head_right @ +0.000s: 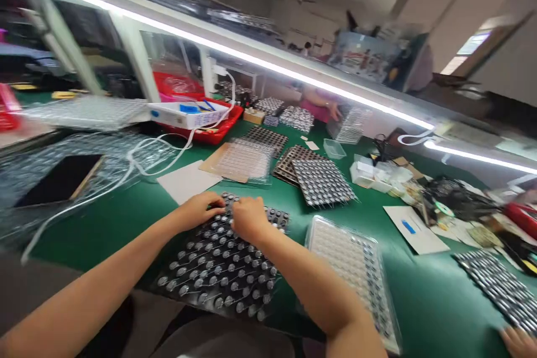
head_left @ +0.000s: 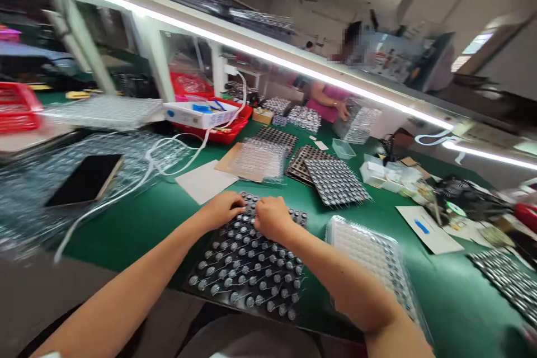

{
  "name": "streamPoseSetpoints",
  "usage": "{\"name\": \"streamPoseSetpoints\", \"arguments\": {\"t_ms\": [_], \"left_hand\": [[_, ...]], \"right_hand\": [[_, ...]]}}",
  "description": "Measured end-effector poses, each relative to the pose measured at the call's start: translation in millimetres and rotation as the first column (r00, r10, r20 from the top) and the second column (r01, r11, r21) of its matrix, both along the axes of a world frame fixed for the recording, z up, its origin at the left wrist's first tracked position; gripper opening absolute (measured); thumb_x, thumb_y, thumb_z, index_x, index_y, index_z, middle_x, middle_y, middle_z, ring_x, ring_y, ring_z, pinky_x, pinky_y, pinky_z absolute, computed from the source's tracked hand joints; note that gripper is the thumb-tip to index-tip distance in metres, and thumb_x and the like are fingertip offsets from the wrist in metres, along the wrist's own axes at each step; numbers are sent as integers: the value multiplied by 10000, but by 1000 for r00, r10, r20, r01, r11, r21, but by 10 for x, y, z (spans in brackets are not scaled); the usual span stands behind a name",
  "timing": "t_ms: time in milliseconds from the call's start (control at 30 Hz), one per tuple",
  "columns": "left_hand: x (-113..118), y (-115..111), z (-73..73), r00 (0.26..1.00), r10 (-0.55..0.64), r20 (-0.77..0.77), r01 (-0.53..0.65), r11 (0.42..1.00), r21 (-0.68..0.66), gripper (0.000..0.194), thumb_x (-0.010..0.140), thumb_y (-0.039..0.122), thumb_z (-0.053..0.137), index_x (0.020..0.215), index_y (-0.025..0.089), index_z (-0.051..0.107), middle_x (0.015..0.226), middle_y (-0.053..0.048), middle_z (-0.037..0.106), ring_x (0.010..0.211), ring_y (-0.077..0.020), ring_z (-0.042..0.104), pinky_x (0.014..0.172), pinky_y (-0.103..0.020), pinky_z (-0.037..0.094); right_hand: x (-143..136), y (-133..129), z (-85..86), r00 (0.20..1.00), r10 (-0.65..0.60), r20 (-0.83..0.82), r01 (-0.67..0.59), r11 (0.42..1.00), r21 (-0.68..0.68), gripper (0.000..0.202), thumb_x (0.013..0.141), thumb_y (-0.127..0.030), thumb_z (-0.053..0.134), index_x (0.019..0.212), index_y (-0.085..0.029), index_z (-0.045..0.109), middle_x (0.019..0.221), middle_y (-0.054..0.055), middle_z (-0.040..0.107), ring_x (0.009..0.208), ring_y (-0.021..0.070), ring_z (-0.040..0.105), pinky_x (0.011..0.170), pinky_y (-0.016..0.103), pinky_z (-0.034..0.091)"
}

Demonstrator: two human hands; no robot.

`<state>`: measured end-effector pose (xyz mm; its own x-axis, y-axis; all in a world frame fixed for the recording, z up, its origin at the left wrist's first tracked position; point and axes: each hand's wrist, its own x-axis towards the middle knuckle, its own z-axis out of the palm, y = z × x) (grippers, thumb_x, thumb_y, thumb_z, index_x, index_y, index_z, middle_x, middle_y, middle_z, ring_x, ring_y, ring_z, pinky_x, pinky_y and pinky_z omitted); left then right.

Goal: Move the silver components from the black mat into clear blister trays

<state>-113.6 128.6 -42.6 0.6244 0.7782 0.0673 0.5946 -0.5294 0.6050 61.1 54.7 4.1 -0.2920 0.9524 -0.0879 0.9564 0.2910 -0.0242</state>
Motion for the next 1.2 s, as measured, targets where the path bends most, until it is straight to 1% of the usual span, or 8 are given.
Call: {"name": "streamPoseSetpoints", "arguments": {"t_ms": [200,333,467,567,700,933,1067,1200], "left_hand": [[61,146,-52,997,-5,-75,-2,996,-91,280,720,480,543,758,218,632,799,-17,670,791,-210,572,717,-269,413],[1,105,-59,990,79,-119,-91,991,-98,353,740,548,508,795,230,650,793,50,682,791,-188,570,695,-238,388],[118,-67,129,971,235,-44,-238,967,-86,401,736,605,503,856,259,664,808,100,680,785,-175,560,724,-248,388],[558,-276,381,994,98,56,-91,988,-122,355,732,565,547,853,256,672,847,79,691,814,-178,574,750,-249,402],[1505,-636,636,970,-169,177,199,965,-173,279,751,457,554,801,211,678,787,18,693,748,-168,585,695,-237,421],[3020,-1080,532,920,-367,133,390,886,-250,227,753,337,594,845,154,692,794,-24,703,722,-151,611,589,-222,397],[3468,-1234,475,919,-384,-90,362,911,-196,213,767,351,595,871,207,711,855,-24,712,801,-174,618,593,-233,394],[3646,-1365,476,910,-351,-222,330,936,-126,160,733,325,623,794,218,724,872,-74,702,985,-268,567,742,-301,425]], "right_hand": [[357,-487,350,987,67,-145,-39,981,191,113,811,-269,535,842,-180,598,988,64,640,963,212,502,789,331,340],[1124,-1098,529,898,-158,-411,239,958,156,65,801,-211,539,751,-199,580,800,-9,647,798,134,544,788,280,343],[2212,-1608,469,688,-513,-514,607,794,20,109,789,-289,537,839,-209,592,794,6,661,752,151,587,719,261,406],[2795,-1783,325,623,-671,-401,719,693,-43,135,780,-290,523,829,-199,610,785,20,674,746,163,604,694,263,417],[3007,-1767,147,691,-668,-276,676,733,-78,145,801,-246,500,794,-198,637,781,15,681,737,143,593,667,242,383],[2958,-1624,-16,655,-717,-238,725,685,-66,68,746,-228,592,722,-199,649,769,24,669,736,152,570,631,250,320],[3013,-1676,-3,612,-747,-259,771,636,-12,84,731,-261,637,784,-198,622,853,35,651,820,168,560,679,257,332],[3064,-1853,130,594,-697,-402,777,627,62,128,791,-280,573,893,-208,602,920,35,626,865,169,551,749,280,379]]}}
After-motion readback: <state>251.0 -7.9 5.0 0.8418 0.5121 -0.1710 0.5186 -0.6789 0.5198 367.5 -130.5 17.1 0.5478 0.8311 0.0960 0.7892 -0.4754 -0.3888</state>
